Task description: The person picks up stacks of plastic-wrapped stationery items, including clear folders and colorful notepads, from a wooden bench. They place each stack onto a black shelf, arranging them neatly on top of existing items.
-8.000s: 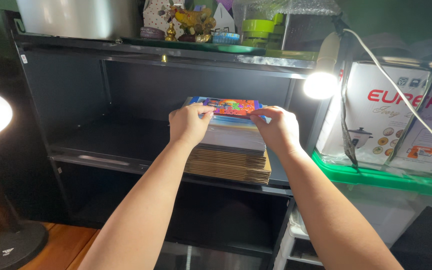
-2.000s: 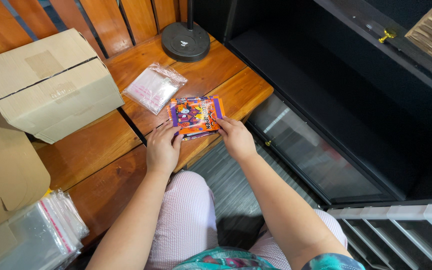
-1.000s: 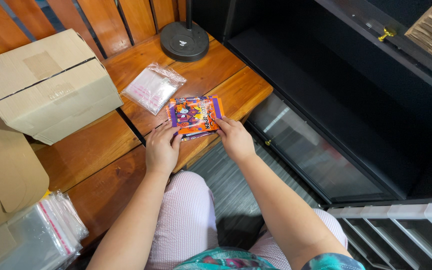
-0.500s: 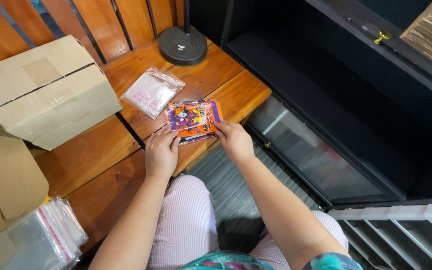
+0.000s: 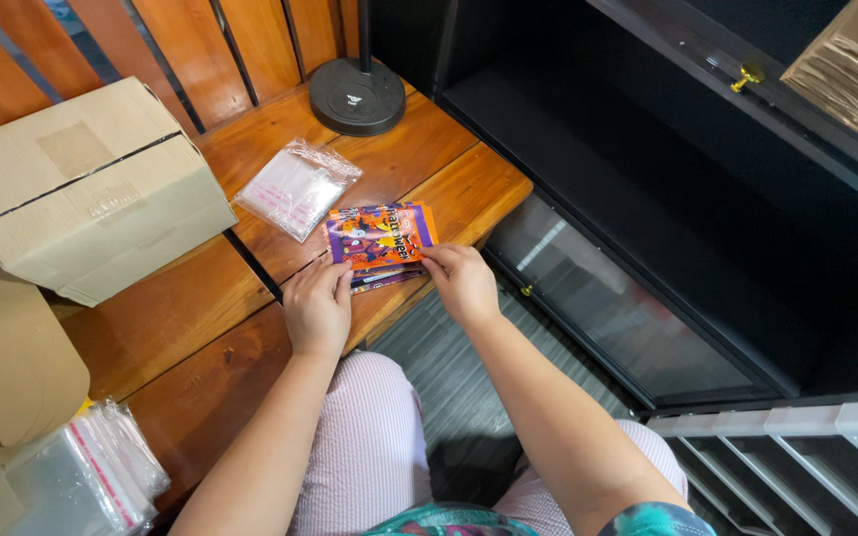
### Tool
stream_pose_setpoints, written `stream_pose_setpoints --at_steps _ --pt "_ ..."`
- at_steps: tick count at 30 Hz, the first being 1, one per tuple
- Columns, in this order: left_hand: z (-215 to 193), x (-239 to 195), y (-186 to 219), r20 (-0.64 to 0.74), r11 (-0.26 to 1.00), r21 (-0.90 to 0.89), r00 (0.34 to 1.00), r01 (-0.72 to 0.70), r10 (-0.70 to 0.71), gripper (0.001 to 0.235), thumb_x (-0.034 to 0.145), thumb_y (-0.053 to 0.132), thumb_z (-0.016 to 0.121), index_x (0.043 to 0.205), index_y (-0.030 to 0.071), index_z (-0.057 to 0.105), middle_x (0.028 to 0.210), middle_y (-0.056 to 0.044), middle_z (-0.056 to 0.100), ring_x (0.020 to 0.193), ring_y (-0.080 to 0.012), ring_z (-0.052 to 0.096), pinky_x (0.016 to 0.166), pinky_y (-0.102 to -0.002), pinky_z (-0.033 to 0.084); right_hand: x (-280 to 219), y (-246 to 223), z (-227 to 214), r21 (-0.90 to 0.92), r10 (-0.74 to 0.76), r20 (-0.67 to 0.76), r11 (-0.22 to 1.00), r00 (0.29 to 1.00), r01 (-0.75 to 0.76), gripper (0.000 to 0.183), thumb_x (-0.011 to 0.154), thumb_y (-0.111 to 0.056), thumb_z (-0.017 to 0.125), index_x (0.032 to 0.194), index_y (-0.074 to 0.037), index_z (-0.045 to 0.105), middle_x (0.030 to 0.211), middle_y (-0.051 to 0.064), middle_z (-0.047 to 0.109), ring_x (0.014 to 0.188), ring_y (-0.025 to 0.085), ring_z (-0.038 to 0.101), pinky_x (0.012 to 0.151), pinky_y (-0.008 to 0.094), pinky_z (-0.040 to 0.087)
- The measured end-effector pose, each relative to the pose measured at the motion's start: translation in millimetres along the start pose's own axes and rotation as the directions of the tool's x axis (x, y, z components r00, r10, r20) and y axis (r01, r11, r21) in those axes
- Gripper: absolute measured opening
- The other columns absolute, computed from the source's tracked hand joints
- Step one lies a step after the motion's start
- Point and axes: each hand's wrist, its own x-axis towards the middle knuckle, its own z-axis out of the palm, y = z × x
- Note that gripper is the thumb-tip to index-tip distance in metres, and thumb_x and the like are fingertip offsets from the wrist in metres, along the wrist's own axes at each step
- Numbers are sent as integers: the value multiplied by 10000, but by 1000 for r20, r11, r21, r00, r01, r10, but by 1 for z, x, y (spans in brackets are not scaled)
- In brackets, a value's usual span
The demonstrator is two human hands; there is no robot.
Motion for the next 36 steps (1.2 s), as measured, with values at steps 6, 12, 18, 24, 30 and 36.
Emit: stream_pose_setpoints --at_steps 6,12,18,24,30,36 --pt "-7 2 4 -28 1000 -11 1000 4 -5 105 969 369 735 1066 352 770 1197 45 776 1195 -160 698 1073 -402 447 1 0 -1 65 -27 -77 997 997 32 145 970 -282 733 1094 -291 807 1094 -21 773 1084 229 715 923 358 582" --pt "-28 12 23 -70 995 -91 997 -30 24 114 973 303 744 1082 296 778 1166 8 785 1150 -162 717 1016 -365 479 1 -5 -15 125 -83 -181 986 980 107 128 954 -242 758 1066 -256 819 1064 16 775 1040 268 730 900 382 591" --pt "-62 23 53 -105 975 -202 991 -98 78 136 981 259 752 1110 273 793 1115 -13 794 1109 -175 732 952 -349 520 -8 -33 -65 164 -139 -256 969 957 185 132 919 -209 797 1036 -264 827 1069 23 773 1037 267 741 888 369 595" --pt "-126 57 121 -186 898 -365 964 -245 188 127 952 166 767 1071 180 809 1049 -76 802 1066 -246 754 912 -383 553 -18 -63 -150 84 -231 -325 959 917 272 120 919 -168 797 1026 -214 826 1055 55 764 979 301 757 842 386 601" --pt "-133 75 178 -249 805 -470 930 -361 271 121 949 180 772 1060 181 821 1137 -93 792 1042 -268 754 901 -364 567 -32 -75 -240 -86 -287 -439 957 851 279 135 892 -172 828 1017 -224 838 1061 24 766 953 257 768 818 348 606" --pt "-153 87 253 -255 686 -618 923 -384 287 132 931 148 775 1056 168 809 1160 -117 784 1008 -318 752 862 -398 588 -55 -98 -328 -305 -366 -511 923 778 234 128 885 -136 835 1000 -190 829 1071 37 773 926 270 768 804 348 612"
